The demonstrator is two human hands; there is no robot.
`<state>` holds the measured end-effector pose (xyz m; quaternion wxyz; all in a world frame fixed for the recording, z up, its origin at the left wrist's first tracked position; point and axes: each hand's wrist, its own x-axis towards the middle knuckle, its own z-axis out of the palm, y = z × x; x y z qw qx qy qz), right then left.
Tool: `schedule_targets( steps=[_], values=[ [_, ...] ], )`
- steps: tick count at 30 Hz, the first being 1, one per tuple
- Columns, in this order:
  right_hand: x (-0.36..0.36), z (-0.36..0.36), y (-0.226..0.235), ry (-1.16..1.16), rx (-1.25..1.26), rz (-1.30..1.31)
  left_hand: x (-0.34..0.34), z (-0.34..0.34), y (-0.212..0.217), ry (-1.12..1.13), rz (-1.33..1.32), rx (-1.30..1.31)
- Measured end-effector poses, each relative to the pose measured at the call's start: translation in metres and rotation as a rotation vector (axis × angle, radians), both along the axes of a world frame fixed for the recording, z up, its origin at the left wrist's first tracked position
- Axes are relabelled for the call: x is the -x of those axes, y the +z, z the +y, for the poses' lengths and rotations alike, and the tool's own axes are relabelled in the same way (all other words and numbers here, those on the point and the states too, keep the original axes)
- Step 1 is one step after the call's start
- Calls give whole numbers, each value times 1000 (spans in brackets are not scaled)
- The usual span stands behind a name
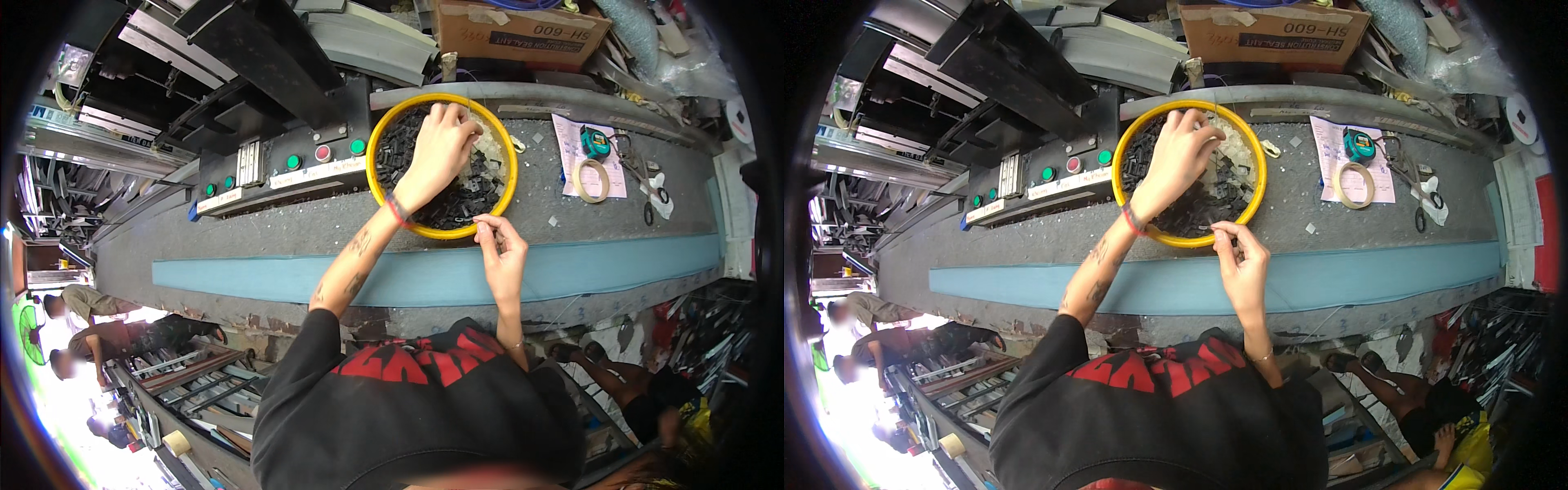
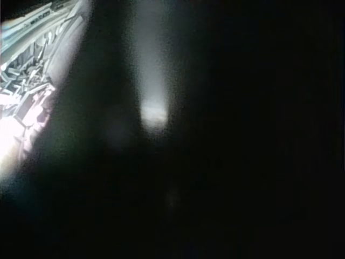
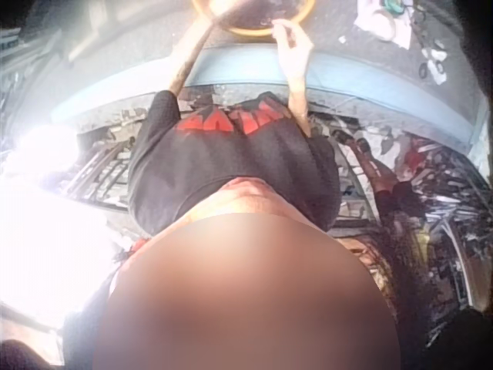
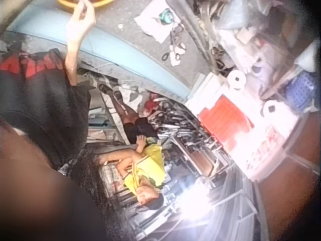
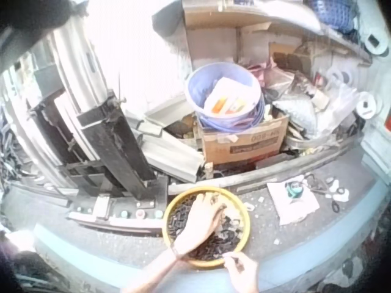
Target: The person assembles a window frame by inserting small black plastic clips into a long teal profile on a workbench. They repeatedly pick clips from a yellow bowl, place them into the profile, and adjust the profile's position. The person also uses a thin wire to pull or align components within the profile.
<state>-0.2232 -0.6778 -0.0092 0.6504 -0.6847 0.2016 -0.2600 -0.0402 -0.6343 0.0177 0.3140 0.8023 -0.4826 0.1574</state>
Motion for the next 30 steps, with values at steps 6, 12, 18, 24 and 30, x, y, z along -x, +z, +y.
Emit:
schedule_targets(
  steps=[6, 12, 18, 24, 30],
  values=[
    [21, -5, 1, -67, 2, -2, -14, -48, -19, 226, -439, -550],
    [33, -7, 4, -144, 38, -18, -12, -69, -31, 159, -456, -630],
    [46, 2, 0, -130, 107, 47, -16, -67, -43, 132, -305, -391],
    [45, 29, -6, -24, 152, 56, -5, -25, -25, 31, 260, -36],
    [35, 87, 13, 73, 224, 48, 23, 123, 13, -617, 1469, 934]
  ],
)
